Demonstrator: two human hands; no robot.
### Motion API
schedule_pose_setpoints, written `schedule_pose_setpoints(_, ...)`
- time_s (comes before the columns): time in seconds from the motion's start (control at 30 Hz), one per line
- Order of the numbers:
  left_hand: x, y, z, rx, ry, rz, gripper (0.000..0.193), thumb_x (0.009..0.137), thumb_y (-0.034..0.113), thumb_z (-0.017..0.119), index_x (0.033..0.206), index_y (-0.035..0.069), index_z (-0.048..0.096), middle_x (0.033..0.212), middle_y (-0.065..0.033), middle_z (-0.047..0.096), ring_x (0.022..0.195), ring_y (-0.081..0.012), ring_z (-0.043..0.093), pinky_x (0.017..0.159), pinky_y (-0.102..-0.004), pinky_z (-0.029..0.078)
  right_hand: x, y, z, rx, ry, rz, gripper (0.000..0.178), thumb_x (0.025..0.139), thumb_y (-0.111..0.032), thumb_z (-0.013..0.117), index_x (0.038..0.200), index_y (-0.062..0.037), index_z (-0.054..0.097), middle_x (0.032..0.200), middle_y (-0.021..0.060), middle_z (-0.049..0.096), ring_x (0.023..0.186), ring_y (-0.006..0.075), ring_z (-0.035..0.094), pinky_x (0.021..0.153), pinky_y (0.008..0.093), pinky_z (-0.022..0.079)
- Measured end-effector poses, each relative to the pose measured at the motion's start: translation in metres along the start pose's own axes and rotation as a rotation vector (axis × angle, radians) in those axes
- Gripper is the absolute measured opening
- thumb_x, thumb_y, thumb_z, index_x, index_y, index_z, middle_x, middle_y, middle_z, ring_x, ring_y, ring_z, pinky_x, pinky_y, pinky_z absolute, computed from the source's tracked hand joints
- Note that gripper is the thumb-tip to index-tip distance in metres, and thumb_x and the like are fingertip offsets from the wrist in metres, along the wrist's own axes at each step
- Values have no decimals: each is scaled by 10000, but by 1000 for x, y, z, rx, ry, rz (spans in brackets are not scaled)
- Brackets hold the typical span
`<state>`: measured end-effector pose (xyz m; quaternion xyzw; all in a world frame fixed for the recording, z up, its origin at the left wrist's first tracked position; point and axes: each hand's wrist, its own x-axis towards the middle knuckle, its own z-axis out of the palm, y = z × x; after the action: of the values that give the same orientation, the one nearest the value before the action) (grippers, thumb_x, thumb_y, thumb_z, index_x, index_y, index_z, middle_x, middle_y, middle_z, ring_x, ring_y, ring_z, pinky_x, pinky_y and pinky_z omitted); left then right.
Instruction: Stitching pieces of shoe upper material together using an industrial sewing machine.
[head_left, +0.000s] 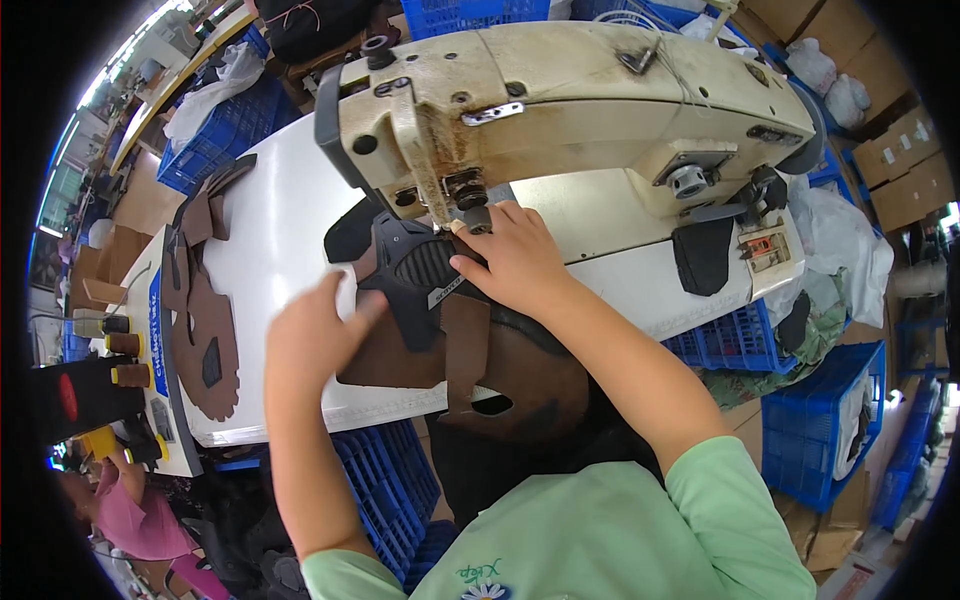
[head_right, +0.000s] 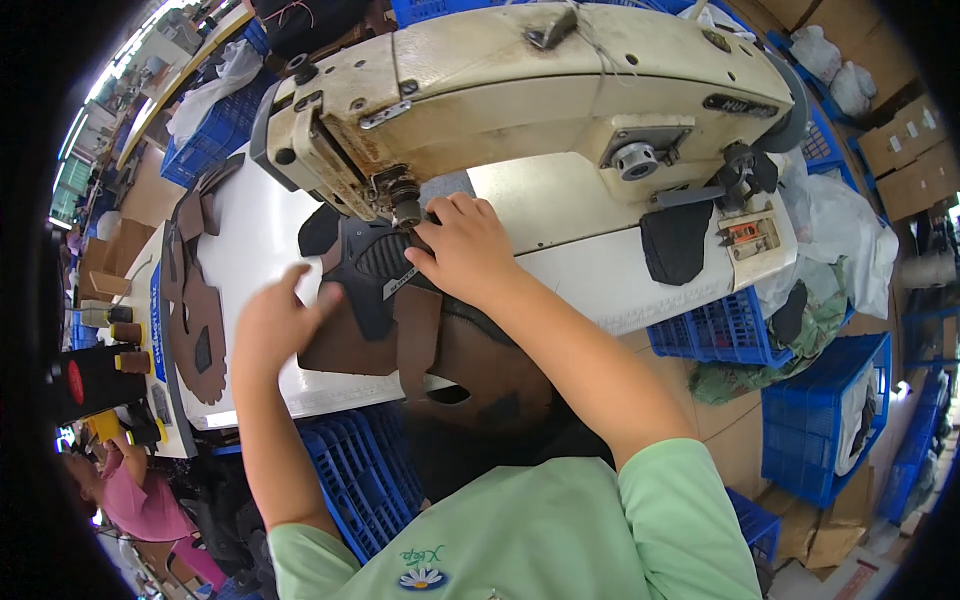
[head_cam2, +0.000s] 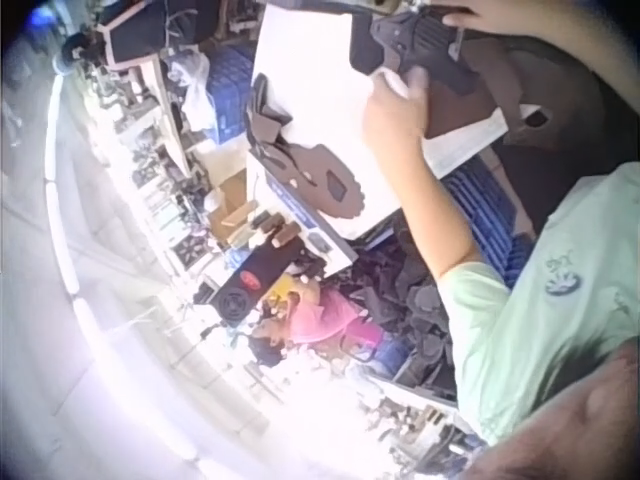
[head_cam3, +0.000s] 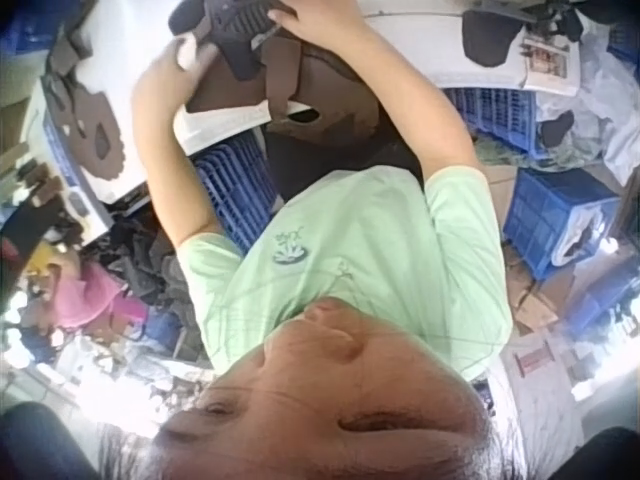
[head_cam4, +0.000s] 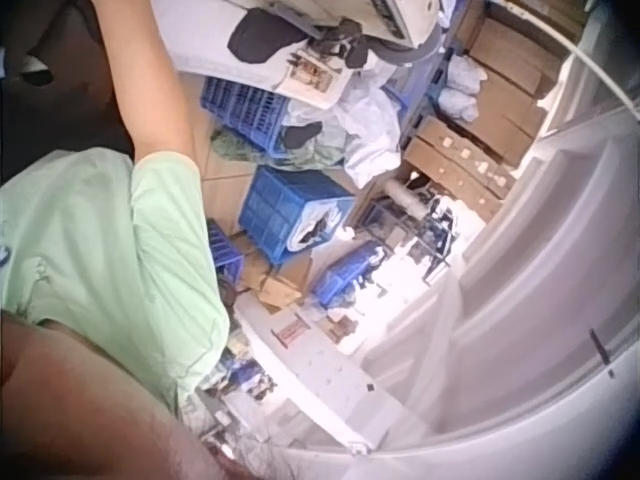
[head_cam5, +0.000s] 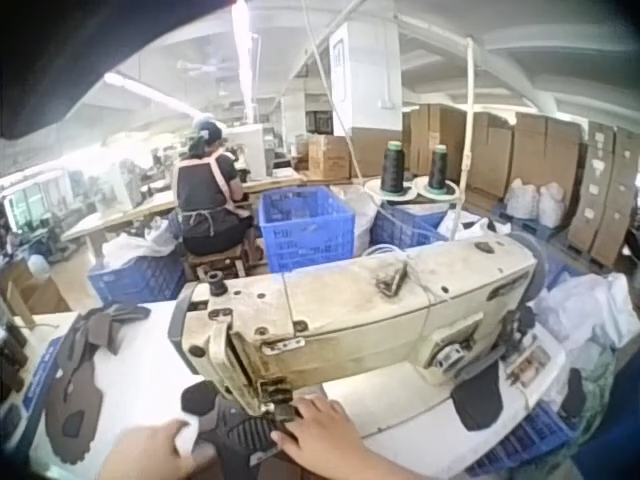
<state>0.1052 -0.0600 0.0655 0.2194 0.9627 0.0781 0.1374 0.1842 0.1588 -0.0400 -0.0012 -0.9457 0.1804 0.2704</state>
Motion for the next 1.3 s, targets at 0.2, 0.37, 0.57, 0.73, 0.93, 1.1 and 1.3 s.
schedule_pose_setpoints(0.2,-11,-39,21,-417,116,3,553,693,39,771,1214,55,586,809,-95,613,733,-206,609,689,-322,502,13,-7,-9,133,-227,56,230,792,-270,706,938,-96,743,959,50,600,997,245,534,862,407,425)
schedule_pose_setpoints(0.37,14,-48,-5,-309,145,31,485,674,57,777,1137,36,635,859,-110,620,822,-246,615,766,-362,498,-5,-8,7,197,18,-41,229,822,-224,665,1011,-115,734,1016,116,596,1054,309,543,844,423,441)
schedule_pose_setpoints(0.57,-10,41,61,-84,404,443,423,723,234,759,1058,1,648,1131,-184,606,1127,-363,542,970,-470,434,-7,1,10,208,-34,32,206,828,-194,658,1010,-141,739,1102,94,613,1084,284,543,856,428,442)
schedule_pose_setpoints(0.73,-10,77,94,113,397,351,777,735,387,738,1332,-41,485,1347,-288,487,1283,-454,441,1045,-477,397,0,11,15,212,-16,-6,187,794,-211,679,963,-204,759,1080,30,631,1077,243,552,877,419,464)
schedule_pose_setpoints(0.93,-6,80,107,340,308,352,692,717,199,669,1324,-76,483,1373,-299,479,1294,-442,450,1030,-464,437,-3,13,16,220,-37,-22,173,814,-195,671,962,-151,748,1179,64,611,1157,272,523,924,418,444)
schedule_pose_setpoints(1.1,-6,64,106,302,369,482,529,747,144,612,1227,-73,570,1268,-281,573,1193,-410,554,945,-445,501,-5,16,16,216,37,-72,171,797,-193,682,950,-167,753,1160,49,613,1147,251,533,924,409,454)
schedule_pose_setpoints(1.3,-3,54,97,289,374,616,416,770,139,584,1127,-65,641,1174,-262,639,1113,-377,621,885,-420,533,-7,19,17,170,35,-104,260,812,-198,677,1063,-130,690,1176,41,612,1155,229,534,929,397,459)
